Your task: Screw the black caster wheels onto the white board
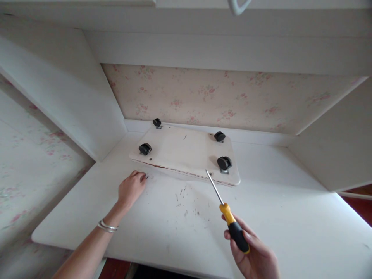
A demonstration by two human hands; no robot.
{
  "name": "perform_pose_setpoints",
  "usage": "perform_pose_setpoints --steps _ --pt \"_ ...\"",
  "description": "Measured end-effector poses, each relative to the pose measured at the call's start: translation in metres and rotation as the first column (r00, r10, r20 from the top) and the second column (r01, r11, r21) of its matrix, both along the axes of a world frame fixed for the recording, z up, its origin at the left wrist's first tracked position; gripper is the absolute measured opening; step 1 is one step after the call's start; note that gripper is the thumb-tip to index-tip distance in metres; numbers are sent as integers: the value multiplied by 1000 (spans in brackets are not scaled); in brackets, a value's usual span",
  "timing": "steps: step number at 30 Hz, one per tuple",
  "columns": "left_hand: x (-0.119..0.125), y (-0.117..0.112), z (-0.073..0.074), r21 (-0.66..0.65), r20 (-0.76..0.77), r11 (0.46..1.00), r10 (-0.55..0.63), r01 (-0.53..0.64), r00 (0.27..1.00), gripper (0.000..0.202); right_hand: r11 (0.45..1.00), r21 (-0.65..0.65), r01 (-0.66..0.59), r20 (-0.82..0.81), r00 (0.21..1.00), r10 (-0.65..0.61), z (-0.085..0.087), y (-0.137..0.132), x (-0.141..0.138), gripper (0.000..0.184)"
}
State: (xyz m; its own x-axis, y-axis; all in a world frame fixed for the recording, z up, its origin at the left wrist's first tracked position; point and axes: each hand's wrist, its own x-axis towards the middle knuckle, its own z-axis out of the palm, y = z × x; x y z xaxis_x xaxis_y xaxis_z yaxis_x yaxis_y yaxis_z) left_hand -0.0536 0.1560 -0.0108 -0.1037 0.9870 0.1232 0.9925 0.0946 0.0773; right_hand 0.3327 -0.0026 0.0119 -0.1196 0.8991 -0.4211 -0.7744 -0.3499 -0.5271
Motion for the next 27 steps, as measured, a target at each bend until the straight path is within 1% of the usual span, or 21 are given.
perform_pose_setpoints --steps 4,6,9,11,13,15,17,18,19,20,21,22,23,24,25,26,27 --pt "1 1 1 -29 2 1000 -1 1 1000 33 999 8 38 -10 999 -37 -1 0 2 37" --pt "0 2 1 -39 13 999 12 -11 1000 33 999 6 32 -8 999 -32 -1 -1 3 37" --pt "0 3 3 -60 20 998 34 -33 999 34 1000 7 -27 -2 1000 27 1 -3 2 42" --pt "0 5 4 -83 18 995 48 -46 999 34 997 36 -74 1 997 74 2 -3 -1 45" --pt "0 7 6 -107 28 993 55 -51 998 33 992 73 -99 14 995 98 4 -3 -4 43" --pt "-1 9 9 -119 39 992 57 -52 998 32 992 79 -101 70 993 96 5 -3 -9 37" --pt "-2 8 14 -78 86 996 46 -39 995 31 994 56 -93 185 979 81 5 -3 -15 30" --pt "-1 6 17 -39 151 999 35 -29 988 30 995 44 -90 258 963 76 5 -3 -19 29" --pt "1 3 22 1 262 1000 22 -23 965 28 995 36 -92 329 941 75 5 -4 -23 29" --pt "4 -1 26 34 416 999 14 -30 909 26 994 31 -102 393 916 82 4 -4 -28 29" --pt "10 -7 31 43 596 998 13 -48 803 27 993 34 -115 443 892 88 4 -4 -33 30" --pt "17 -13 36 18 774 997 33 -73 632 30 990 45 -136 484 870 97 5 -4 -38 31" --pt "26 -19 42 -33 910 994 72 -102 408 33 986 62 -157 517 850 103 5 -4 -43 32" --pt "37 -26 47 -80 983 991 96 -107 157 33 980 80 -183 548 830 110 6 -3 -47 34" --pt "49 -32 52 -113 991 990 107 -84 -78 31 972 96 -213 576 809 120 8 -2 -51 35" --pt "62 -39 56 -158 951 986 138 -54 -276 28 963 108 -248 599 789 136 9 -1 -55 36" --pt "75 -44 60 -205 886 979 181 -10 -426 26 953 114 -280 617 772 153 9 -1 -58 38"
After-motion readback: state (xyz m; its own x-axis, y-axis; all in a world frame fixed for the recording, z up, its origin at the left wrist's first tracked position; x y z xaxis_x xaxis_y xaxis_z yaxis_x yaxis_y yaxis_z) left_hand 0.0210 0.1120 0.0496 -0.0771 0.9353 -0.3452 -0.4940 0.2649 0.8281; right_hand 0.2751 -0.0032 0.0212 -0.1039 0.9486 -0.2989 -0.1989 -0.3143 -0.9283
